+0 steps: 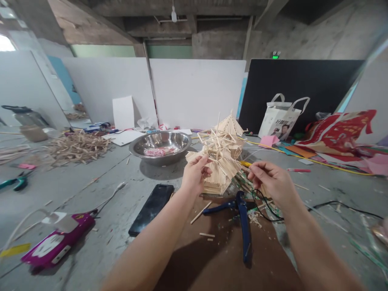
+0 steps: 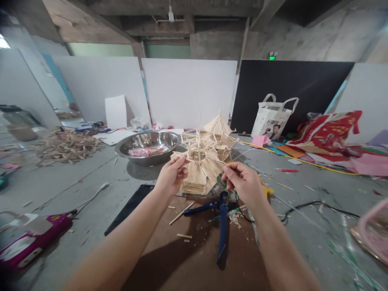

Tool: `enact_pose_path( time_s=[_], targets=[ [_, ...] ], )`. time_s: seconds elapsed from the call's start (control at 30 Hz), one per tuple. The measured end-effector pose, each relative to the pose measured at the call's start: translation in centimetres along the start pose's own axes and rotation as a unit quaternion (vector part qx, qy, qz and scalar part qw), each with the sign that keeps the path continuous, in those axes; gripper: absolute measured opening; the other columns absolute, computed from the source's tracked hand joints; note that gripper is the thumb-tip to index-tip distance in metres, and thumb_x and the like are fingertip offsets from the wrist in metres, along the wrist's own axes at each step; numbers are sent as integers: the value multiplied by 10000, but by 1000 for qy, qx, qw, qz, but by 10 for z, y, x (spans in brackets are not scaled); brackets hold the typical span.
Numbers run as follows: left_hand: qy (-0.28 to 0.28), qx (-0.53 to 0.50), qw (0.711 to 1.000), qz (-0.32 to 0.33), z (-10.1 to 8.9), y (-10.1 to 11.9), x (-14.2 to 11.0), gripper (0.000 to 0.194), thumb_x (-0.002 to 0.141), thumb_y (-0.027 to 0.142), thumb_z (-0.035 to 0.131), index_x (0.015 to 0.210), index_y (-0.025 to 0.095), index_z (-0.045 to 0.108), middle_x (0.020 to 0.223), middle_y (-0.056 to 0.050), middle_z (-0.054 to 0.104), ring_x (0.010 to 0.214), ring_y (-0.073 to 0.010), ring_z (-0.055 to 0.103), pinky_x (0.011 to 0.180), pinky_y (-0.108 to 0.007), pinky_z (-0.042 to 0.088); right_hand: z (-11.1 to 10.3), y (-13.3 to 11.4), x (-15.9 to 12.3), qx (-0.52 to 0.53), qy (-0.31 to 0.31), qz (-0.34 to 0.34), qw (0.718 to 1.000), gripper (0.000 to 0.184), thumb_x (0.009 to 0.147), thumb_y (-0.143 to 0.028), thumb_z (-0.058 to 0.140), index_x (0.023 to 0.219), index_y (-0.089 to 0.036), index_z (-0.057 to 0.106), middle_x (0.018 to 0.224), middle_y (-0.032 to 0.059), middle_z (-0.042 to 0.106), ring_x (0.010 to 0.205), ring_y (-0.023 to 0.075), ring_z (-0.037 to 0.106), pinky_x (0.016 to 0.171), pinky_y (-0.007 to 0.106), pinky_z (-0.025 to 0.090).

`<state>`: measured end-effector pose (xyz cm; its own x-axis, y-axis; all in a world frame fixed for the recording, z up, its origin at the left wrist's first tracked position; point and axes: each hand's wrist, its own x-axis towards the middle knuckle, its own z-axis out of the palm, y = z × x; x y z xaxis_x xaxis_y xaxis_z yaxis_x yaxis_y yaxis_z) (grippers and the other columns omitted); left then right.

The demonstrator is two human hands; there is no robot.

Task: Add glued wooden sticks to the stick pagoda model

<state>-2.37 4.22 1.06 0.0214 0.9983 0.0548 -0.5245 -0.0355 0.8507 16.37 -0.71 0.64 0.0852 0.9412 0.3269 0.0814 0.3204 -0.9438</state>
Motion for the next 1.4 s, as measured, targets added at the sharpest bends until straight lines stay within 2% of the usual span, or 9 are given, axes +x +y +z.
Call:
enact_pose_path(
  time_s=[0.3, 0.43, 0.57, 0.67, 0.8, 0.9, 1.0, 1.17, 1.4],
  targets=[
    [13, -81, 996, -43, 10, 1, 27, 206, 570, 218, 652, 720, 117, 551, 553, 35, 536, 325, -12, 426, 320, -128, 331, -3, 2, -2, -9, -9, 5, 1000, 189, 685, -377, 558, 732, -195, 547, 605, -6, 559, 434, 76, 458, 414, 204, 392],
    [9, -73, 997, 1, 20, 0, 15, 224, 571, 262, 653, 717, 134, 540, 601, 39, 546, 348, -12, 431, 340, -135, 329, -2, 4, 0, 2, 11, 13, 1000, 207, 664, -372, 582, 743, -184, 550, 604, -7, 560, 435, 74, 464, 419, 207, 400],
    [-4, -35, 998, 60, 33, -14, -5, 215, 577, 318, 644, 666, 141, 561, 554, 49, 518, 348, -7, 372, 342, -147, 286, 19, 9, 0, 89, 9, 67, 994, 269, 628, -385, 610, 788, -172, 569, 611, -13, 563, 405, 68, 465, 376, 198, 366],
    [-9, 40, 993, 111, 37, -28, -12, 175, 585, 310, 637, 656, 152, 614, 663, 20, 577, 388, -12, 378, 382, -167, 310, 39, 13, 2, 200, -24, 124, 972, 279, 619, -398, 612, 788, -177, 586, 643, -27, 553, 374, 46, 438, 328, 183, 308],
    [-25, 124, 971, 202, 31, -37, -7, 73, 603, 244, 627, 631, 183, 657, 653, 4, 585, 629, -91, 509, 604, -200, 402, 57, 13, 12, 322, -50, 179, 928, 216, 623, -375, 618, 702, -181, 566, 606, -59, 519, 348, 23, 387, 308, 167, 269],
    [-19, 159, 961, 226, 24, -38, 0, 114, 615, 241, 616, 710, 209, 672, 629, 6, 563, 653, -109, 504, 636, -216, 399, 62, 11, 22, 389, -49, 224, 893, 189, 607, -329, 638, 649, -175, 538, 545, -80, 492, 335, 13, 351, 303, 149, 251],
    [-24, 189, 954, 230, 22, -36, 3, 169, 615, 258, 614, 771, 224, 670, 645, 6, 553, 608, -102, 478, 609, -214, 396, 65, 10, 35, 420, -26, 238, 875, 182, 589, -289, 652, 609, -166, 519, 474, -89, 467, 326, 12, 327, 299, 141, 238],
    [-14, 177, 964, 196, 23, -32, 2, 369, 634, 274, 592, 997, 210, 589, 628, 27, 517, 549, -74, 440, 557, -185, 382, 65, 11, 60, 411, 10, 212, 887, 180, 593, -298, 645, 677, -168, 552, 479, -80, 514, 331, 17, 349, 311, 147, 261],
    [-18, 220, 959, 177, 19, -33, 8, 471, 665, 277, 546, 1127, 205, 488, 690, 28, 479, 496, -48, 378, 477, -167, 334, 65, 12, 80, 373, 49, 208, 903, 170, 593, -279, 650, 658, -165, 542, 479, -65, 556, 323, 21, 385, 307, 141, 269]
  ],
)
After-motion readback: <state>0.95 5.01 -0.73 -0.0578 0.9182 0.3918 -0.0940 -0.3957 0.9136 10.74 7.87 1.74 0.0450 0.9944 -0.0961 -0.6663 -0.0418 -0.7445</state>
